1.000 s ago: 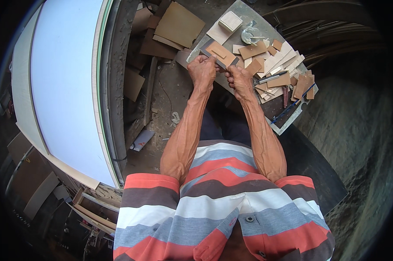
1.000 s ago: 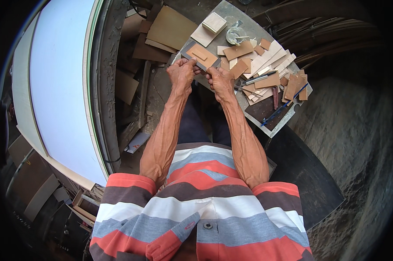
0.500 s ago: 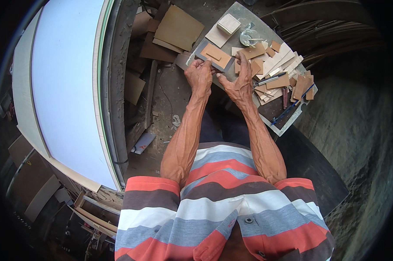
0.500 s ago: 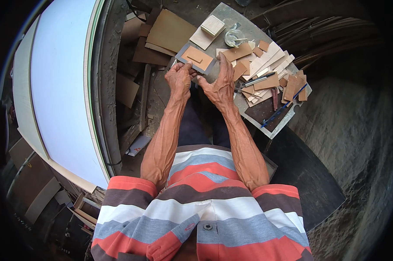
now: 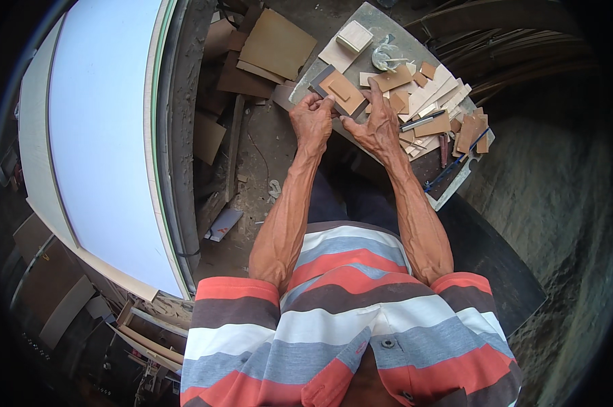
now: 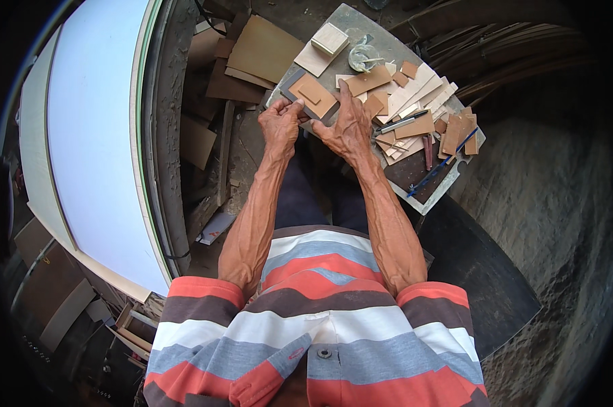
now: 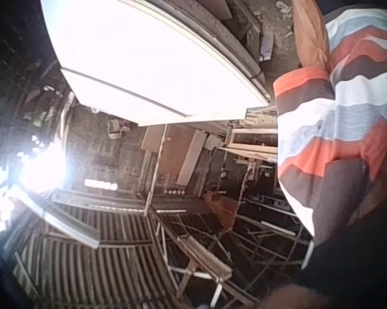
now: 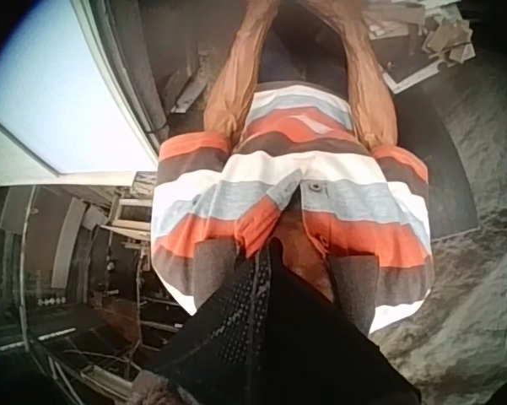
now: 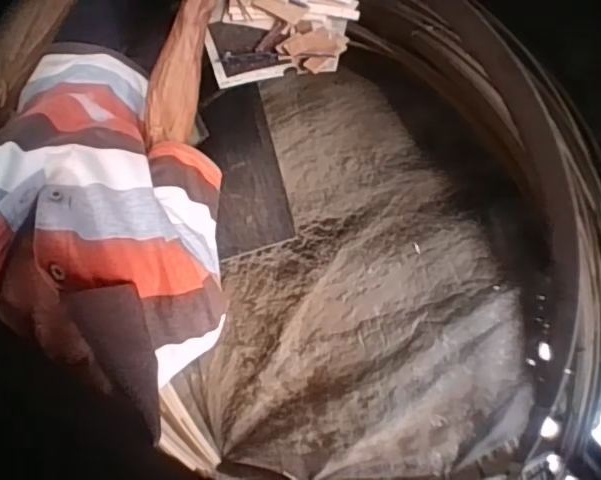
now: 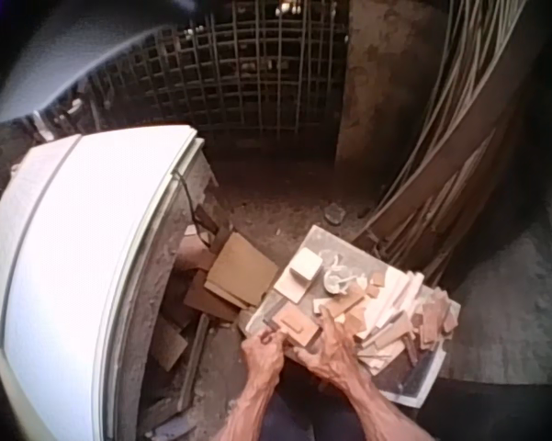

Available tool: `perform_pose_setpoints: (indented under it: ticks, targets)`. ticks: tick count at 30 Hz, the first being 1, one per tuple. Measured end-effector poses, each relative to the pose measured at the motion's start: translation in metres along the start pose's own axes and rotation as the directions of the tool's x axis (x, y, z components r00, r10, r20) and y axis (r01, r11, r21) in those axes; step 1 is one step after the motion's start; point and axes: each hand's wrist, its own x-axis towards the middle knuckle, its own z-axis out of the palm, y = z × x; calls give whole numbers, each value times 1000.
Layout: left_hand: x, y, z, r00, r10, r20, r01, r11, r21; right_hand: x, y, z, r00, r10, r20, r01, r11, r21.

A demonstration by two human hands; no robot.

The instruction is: The person assembles small wooden frames by hand. They pick up small rectangular wooden pieces, align them, and use a blue utility knife to trim or adjust the edges. The person then fits the pieces together to form a small frame structure and places the completed unit on a nearby stack.

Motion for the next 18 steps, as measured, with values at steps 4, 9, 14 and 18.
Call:
perform_pose_setpoints:
  ticks: [4,9,14,18]
  targets:
    - [-1,1,1,1000,-6,-1,6,1000,7,-2,2,2,1000,-8,-25,9,1000,10]
    - [-1,1,0,1000,-9,1,9,1000,11,-3,5,5,1000,0,-20,0,1000,2]
    - [0,2,2,1000,-25,-14,26,999,34,-2,7,5,1000,2,-16,-1,1000,10]
    - [0,4,2,1000,-23,-7,23,999,48,-1,8,6,1000,1,-14,-1,1000,10]
